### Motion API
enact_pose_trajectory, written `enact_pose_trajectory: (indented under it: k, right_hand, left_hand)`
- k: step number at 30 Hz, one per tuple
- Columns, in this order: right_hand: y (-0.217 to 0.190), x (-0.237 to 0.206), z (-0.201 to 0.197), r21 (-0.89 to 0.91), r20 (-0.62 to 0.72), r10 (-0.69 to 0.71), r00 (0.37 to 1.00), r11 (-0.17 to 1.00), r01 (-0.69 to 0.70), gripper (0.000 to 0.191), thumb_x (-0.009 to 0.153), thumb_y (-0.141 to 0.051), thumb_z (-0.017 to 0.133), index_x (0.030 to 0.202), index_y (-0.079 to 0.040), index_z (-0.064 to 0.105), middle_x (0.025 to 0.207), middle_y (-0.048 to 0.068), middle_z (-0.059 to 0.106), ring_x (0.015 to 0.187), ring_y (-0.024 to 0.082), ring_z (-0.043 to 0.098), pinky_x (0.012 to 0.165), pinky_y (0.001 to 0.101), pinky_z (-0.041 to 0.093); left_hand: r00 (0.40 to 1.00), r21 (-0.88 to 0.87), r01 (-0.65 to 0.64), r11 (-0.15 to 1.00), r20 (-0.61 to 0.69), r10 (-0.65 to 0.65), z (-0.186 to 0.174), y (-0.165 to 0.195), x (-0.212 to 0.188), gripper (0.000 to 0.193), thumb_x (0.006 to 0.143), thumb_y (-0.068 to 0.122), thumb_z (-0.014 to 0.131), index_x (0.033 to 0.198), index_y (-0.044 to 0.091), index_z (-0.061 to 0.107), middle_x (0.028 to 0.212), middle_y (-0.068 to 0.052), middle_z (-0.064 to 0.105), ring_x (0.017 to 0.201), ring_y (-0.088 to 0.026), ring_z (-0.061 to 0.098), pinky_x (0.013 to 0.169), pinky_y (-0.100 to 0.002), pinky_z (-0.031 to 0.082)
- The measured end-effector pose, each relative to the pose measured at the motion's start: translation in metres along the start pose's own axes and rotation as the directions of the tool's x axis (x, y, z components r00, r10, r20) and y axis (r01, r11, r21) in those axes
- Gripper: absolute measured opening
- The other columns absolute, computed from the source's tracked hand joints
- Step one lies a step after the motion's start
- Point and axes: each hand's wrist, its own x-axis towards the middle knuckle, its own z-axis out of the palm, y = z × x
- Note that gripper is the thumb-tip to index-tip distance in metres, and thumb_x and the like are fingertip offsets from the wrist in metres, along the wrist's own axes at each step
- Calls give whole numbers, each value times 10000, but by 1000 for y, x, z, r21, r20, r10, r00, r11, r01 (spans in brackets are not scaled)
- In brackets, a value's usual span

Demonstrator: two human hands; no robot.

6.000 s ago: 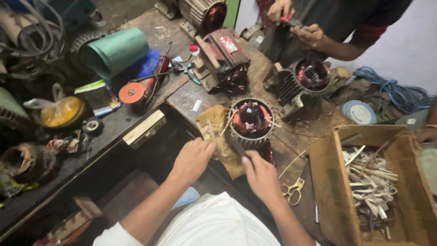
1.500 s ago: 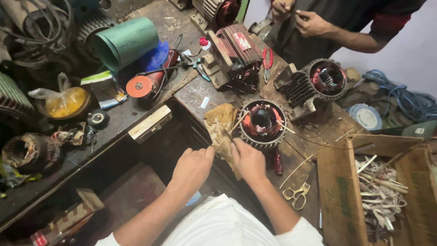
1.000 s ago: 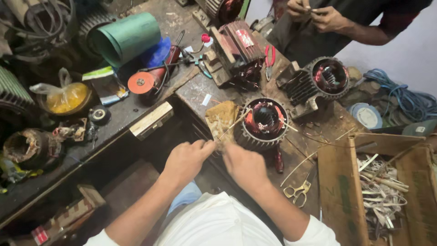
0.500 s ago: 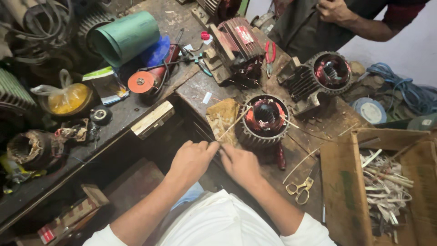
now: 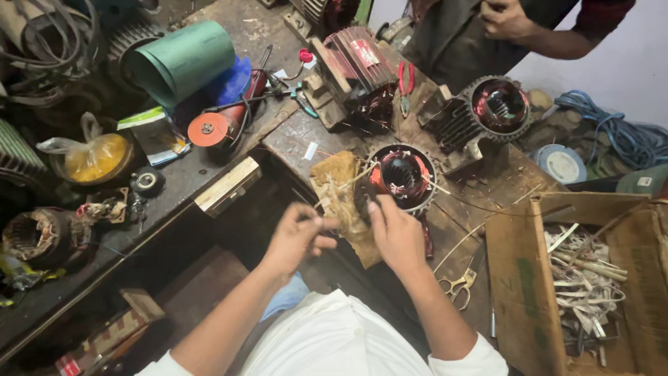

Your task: The person works on a motor stator by hand, arranging copper windings and tapping them with a hammer. They then cut and insert wooden sticks into the stator slots to secure the windings. The work continues with repeated insertion and trimming of sticks.

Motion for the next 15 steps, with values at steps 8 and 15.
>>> enact_pose_trajectory:
  k: [8,15]
  right_hand:
    - [-15,0,30,-239,218,-54,974,965,107,262,935,-253,621,1158,-128,677,743,178,708,626,409,687,557,524,534]
    - [14,-5,45,-59,146,-118,982,990,128,212,925,-264,639,1088,-134,677,776,172,715,684,402,694,589,520,546]
  left_hand:
    - [883,878,-397,266,287,372,-21,19,-14,291,858,75,577,1140,129,627,947,-130,682,687,-321,708,581,-454,548]
    - [839,846,-455,278,303,453,-19,8,-10,315,815,61,571,1124,85,629,887,-120,673,710,-324,700,643,-456,538]
